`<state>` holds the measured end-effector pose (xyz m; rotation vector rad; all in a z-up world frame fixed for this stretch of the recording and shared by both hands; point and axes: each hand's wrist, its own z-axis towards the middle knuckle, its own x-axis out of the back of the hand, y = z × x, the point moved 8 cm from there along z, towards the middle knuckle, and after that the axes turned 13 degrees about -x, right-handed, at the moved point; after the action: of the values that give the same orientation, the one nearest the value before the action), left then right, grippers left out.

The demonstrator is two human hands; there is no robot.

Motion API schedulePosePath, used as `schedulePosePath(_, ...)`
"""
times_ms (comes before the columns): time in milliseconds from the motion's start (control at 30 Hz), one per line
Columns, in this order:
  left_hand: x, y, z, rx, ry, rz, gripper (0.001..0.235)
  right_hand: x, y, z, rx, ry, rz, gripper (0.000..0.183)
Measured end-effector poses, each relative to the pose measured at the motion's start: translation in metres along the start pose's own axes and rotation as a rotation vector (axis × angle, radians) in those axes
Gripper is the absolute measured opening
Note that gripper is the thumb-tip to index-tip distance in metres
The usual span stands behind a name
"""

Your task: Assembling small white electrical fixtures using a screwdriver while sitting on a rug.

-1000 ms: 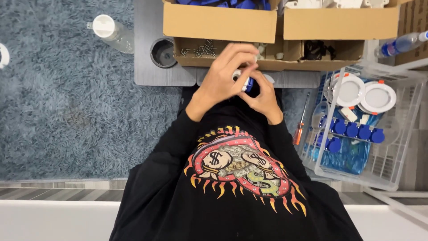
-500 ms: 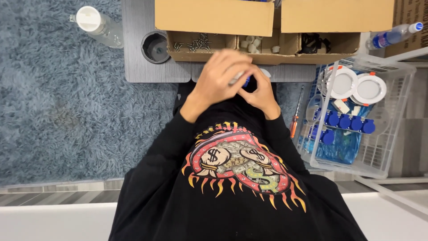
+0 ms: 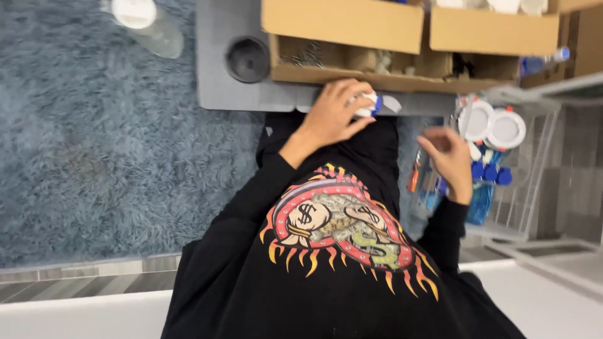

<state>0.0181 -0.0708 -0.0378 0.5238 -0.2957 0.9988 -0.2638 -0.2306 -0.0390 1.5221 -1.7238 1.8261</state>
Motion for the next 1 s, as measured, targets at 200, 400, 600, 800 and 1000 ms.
schedulePosePath(200, -0.01, 0.001, -0.009, 0.016, -0.019, 0.059, 0.037, -0.071, 0.309, 0.024, -0.422, 0.051, -0.493, 0.046)
schedulePosePath(400, -0.012, 0.003, -0.008, 0.062, -0.106, 0.095, 0.048, -0.133, 0.376, 0.023, -0.502, 0.007, -0.523, 0.055)
schedulePosePath(600, -0.016, 0.004, -0.009, 0.084, -0.07, 0.142, 0.052, -0.122, 0.355, 0.008, -0.564, -0.041, -0.465, 0.042)
schedulePosePath(800, -0.016, 0.006, -0.006, 0.132, -0.084, 0.12, 0.052, -0.136, 0.386, 0.002, -0.756, -0.083, -0.524, 0.03)
schedulePosePath(1000, -0.017, 0.007, -0.005, 0.11, -0.052, 0.146, 0.051, -0.134, 0.344, 0.0, -0.734, -0.21, -0.549, 0.05)
